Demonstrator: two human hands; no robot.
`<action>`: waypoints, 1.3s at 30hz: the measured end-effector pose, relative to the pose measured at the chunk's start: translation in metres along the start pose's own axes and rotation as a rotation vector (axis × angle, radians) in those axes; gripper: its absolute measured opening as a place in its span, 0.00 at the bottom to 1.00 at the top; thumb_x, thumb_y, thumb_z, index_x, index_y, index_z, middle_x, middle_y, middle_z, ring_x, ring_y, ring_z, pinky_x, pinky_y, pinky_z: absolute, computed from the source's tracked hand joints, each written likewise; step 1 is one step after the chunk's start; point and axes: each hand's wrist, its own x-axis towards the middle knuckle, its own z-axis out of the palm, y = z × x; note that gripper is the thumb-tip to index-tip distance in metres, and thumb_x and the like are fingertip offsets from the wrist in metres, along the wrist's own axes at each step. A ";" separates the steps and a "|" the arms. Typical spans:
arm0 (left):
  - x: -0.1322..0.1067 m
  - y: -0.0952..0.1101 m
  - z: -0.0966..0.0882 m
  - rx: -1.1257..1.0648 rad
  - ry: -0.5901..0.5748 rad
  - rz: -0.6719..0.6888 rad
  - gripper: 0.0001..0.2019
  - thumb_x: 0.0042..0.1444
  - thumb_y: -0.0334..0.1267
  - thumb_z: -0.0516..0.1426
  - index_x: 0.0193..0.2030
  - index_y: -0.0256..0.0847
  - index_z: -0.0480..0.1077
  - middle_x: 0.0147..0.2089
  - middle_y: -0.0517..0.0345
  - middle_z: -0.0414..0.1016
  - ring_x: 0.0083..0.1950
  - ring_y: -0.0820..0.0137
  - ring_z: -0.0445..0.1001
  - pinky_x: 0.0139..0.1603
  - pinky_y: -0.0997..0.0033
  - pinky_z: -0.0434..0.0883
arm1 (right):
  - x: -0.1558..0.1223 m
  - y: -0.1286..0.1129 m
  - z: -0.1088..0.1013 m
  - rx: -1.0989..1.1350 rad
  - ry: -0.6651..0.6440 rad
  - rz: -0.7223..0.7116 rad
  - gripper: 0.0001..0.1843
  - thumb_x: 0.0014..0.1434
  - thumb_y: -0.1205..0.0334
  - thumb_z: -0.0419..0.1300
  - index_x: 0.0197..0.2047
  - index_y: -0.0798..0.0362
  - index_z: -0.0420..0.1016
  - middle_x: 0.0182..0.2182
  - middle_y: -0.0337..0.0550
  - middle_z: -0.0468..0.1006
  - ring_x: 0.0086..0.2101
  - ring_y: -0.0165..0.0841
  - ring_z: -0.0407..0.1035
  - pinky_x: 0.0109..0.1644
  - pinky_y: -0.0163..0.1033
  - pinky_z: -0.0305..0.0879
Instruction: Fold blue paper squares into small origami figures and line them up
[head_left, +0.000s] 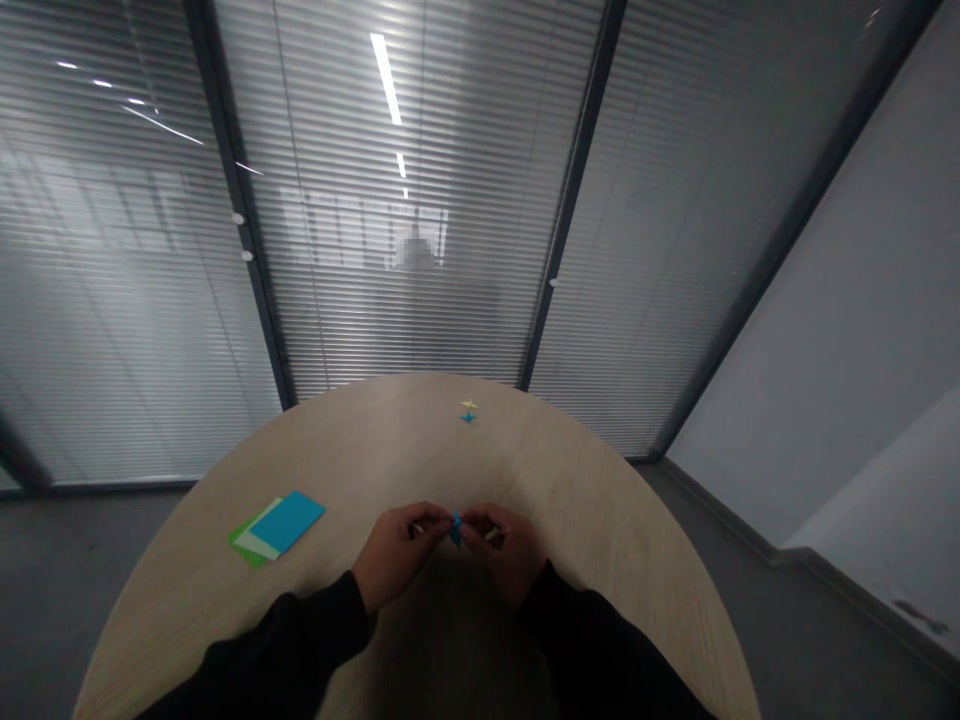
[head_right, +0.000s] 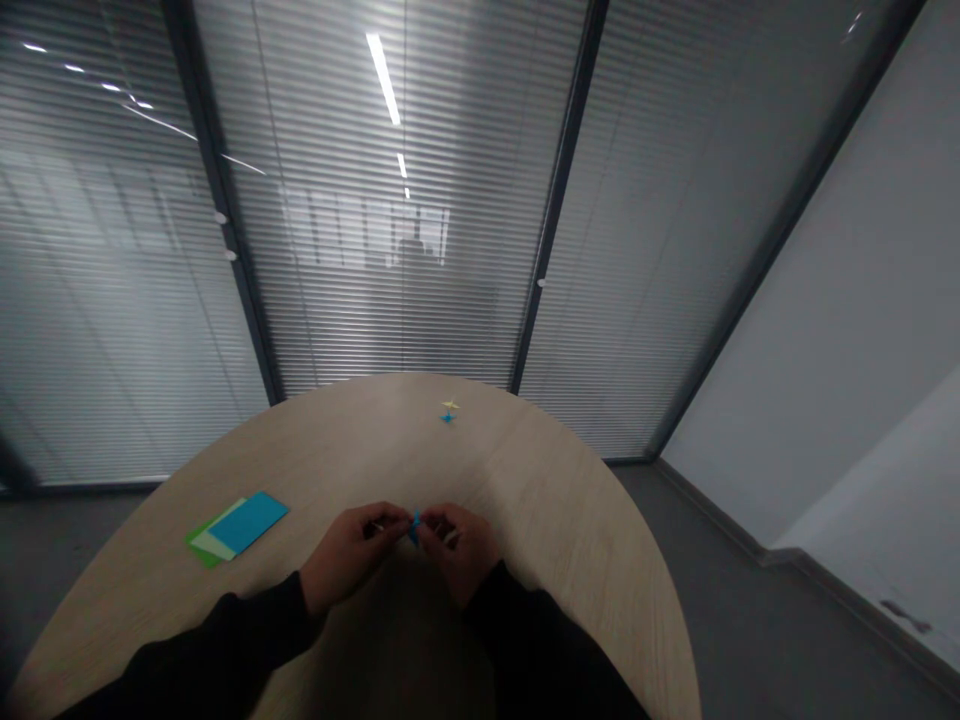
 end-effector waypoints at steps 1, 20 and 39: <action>0.000 0.000 0.000 0.004 0.001 -0.001 0.14 0.59 0.46 0.56 0.40 0.39 0.79 0.35 0.53 0.82 0.35 0.64 0.77 0.37 0.68 0.70 | 0.000 0.000 0.000 0.008 -0.003 -0.004 0.12 0.57 0.56 0.61 0.39 0.54 0.79 0.30 0.44 0.81 0.29 0.32 0.73 0.30 0.34 0.65; 0.002 -0.002 0.002 -0.153 -0.017 0.002 0.12 0.58 0.41 0.56 0.42 0.38 0.78 0.40 0.50 0.83 0.40 0.62 0.79 0.42 0.66 0.72 | -0.001 -0.003 0.004 0.048 -0.004 -0.024 0.11 0.57 0.57 0.62 0.40 0.52 0.81 0.32 0.45 0.83 0.30 0.33 0.75 0.31 0.35 0.70; 0.004 -0.002 -0.001 -0.223 -0.162 -0.059 0.12 0.57 0.42 0.57 0.42 0.37 0.75 0.35 0.52 0.82 0.36 0.66 0.79 0.36 0.69 0.71 | -0.003 -0.005 0.005 -0.101 0.088 -0.102 0.08 0.56 0.58 0.62 0.33 0.54 0.79 0.27 0.42 0.78 0.26 0.31 0.71 0.29 0.33 0.65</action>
